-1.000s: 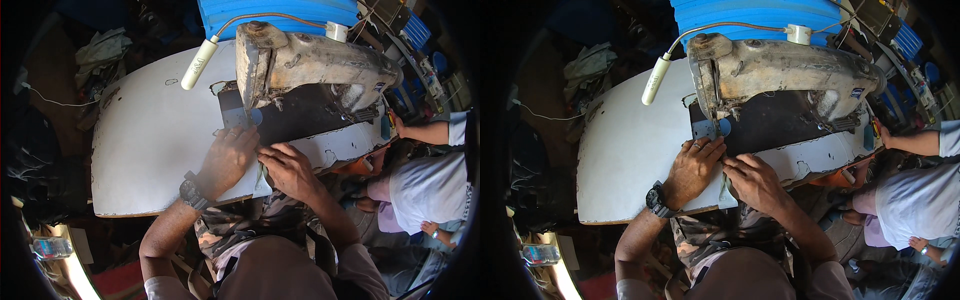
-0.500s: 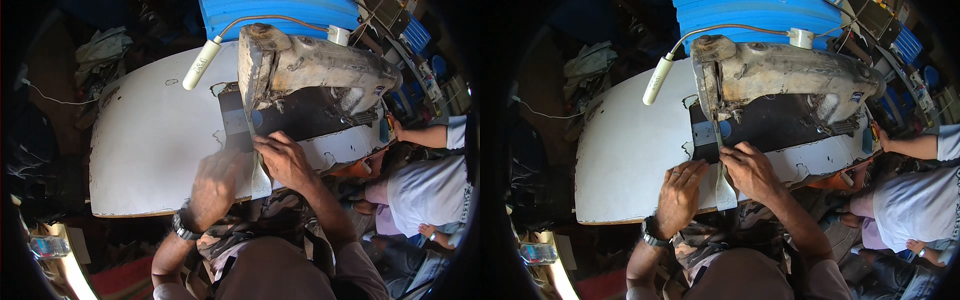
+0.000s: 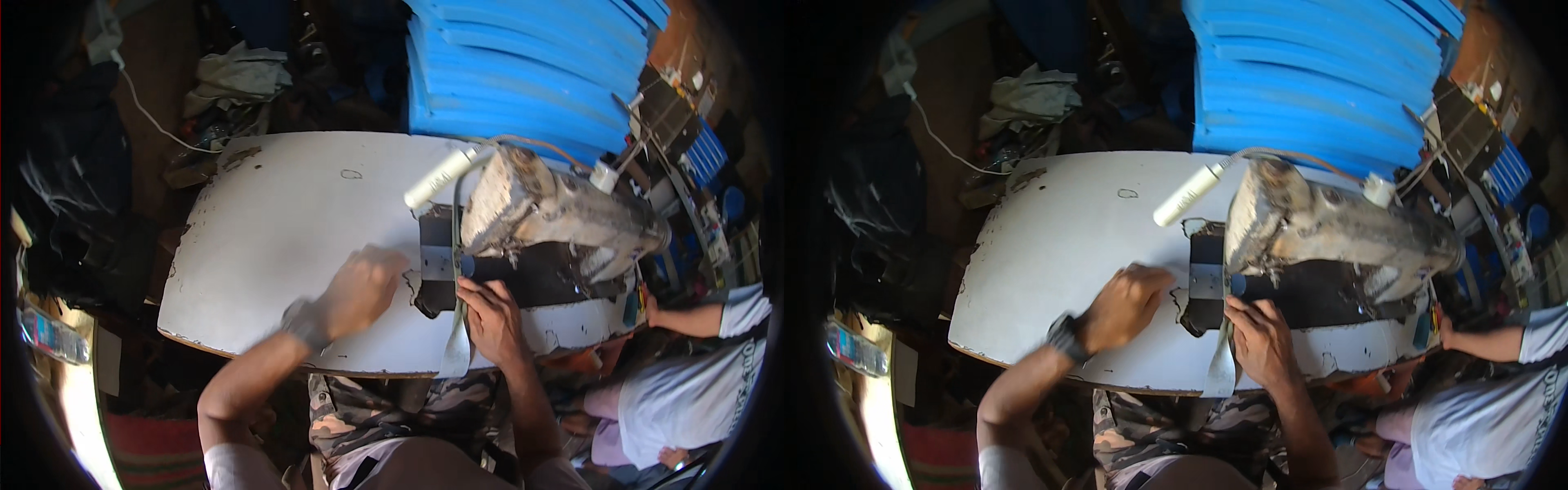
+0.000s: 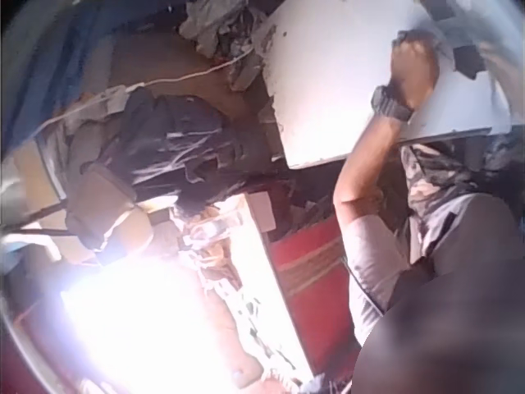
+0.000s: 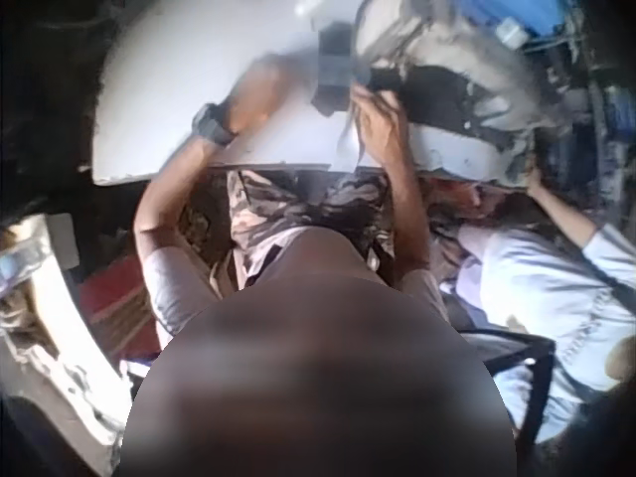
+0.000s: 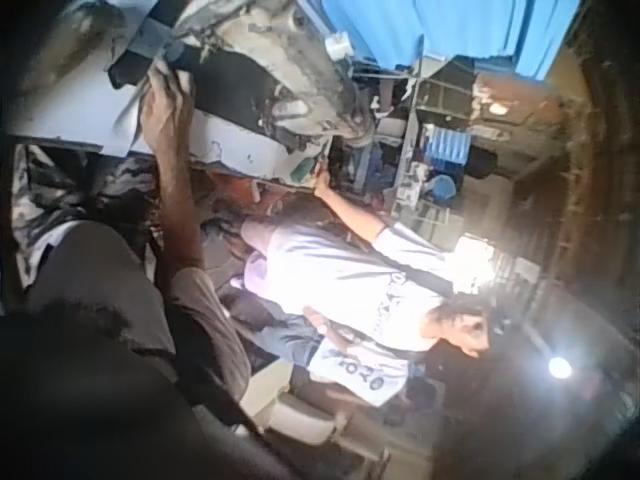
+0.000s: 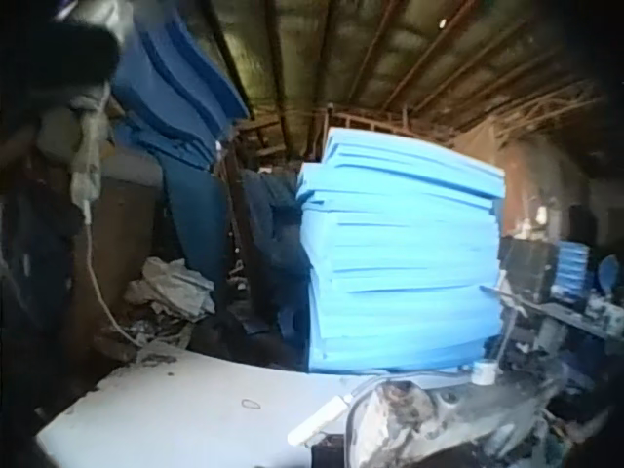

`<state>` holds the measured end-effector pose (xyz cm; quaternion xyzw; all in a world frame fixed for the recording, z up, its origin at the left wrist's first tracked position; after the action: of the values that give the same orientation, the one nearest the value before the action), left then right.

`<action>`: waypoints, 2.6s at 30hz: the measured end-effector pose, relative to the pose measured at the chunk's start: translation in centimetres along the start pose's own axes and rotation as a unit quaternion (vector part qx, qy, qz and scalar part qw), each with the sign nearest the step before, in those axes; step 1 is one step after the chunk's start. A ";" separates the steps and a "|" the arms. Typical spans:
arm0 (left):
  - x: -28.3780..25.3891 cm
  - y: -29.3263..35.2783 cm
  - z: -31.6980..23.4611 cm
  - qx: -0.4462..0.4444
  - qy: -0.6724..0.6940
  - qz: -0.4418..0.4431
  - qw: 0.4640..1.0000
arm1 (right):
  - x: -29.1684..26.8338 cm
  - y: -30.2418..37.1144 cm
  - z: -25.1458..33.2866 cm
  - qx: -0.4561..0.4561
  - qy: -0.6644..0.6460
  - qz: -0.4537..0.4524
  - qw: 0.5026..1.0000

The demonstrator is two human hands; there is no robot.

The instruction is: Sew a long strip of fabric using an industrial sewing machine.

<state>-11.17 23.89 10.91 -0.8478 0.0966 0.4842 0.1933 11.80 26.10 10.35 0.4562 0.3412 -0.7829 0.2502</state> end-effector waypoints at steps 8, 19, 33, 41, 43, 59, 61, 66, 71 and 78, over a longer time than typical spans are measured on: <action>10.5 -19.8 12.8 -0.056 -0.428 -0.284 0.856 | 0.6 -1.3 2.0 -0.033 -0.012 0.015 0.999; -8.5 -4.3 19.0 -0.162 0.683 -0.283 0.654 | -0.1 0.3 0.0 -0.038 -0.007 -0.032 0.999; -16.7 25.0 11.6 -0.126 0.537 -0.331 0.765 | 0.5 -0.2 0.1 -0.025 -0.011 -0.029 0.999; -14.8 26.8 6.9 -0.044 0.596 -0.297 0.745 | 0.4 0.2 -0.6 -0.015 -0.006 -0.012 1.000; -14.4 25.7 5.2 -0.047 0.577 -0.286 0.763 | 0.3 0.5 -0.6 -0.021 0.006 -0.022 1.000; -2.7 14.8 -19.9 0.228 -0.006 0.027 0.973 | -2.1 3.0 11.8 -0.154 -0.159 -0.148 0.964; 0.5 14.8 -20.2 0.235 0.013 0.084 0.968 | -0.6 6.5 10.6 -0.126 -0.193 -0.107 0.967; 2.2 13.8 -19.4 0.273 0.044 0.026 0.961 | -0.9 12.2 9.0 -0.045 -0.271 -0.090 0.957; 2.9 12.5 -23.1 0.304 -0.111 0.117 0.939 | 1.1 10.8 9.0 -0.137 -0.311 -0.066 0.938; 0.5 12.0 -22.1 0.335 -0.135 0.067 0.930 | 1.0 11.0 9.8 -0.101 -0.275 -0.058 0.954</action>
<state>2.17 3.67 17.80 -0.6520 0.2833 0.5451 0.4444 13.77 11.51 9.54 0.1753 0.3623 -0.8527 0.3331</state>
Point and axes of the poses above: each hand's wrist, its own y-axis away from the middle knuckle, its own x-axis out of the palm, z = x × y, the point moved 6 cm from there along -y, towards the middle knuckle, and after that the axes turned 11 degrees about z, right-handed, at the moved point
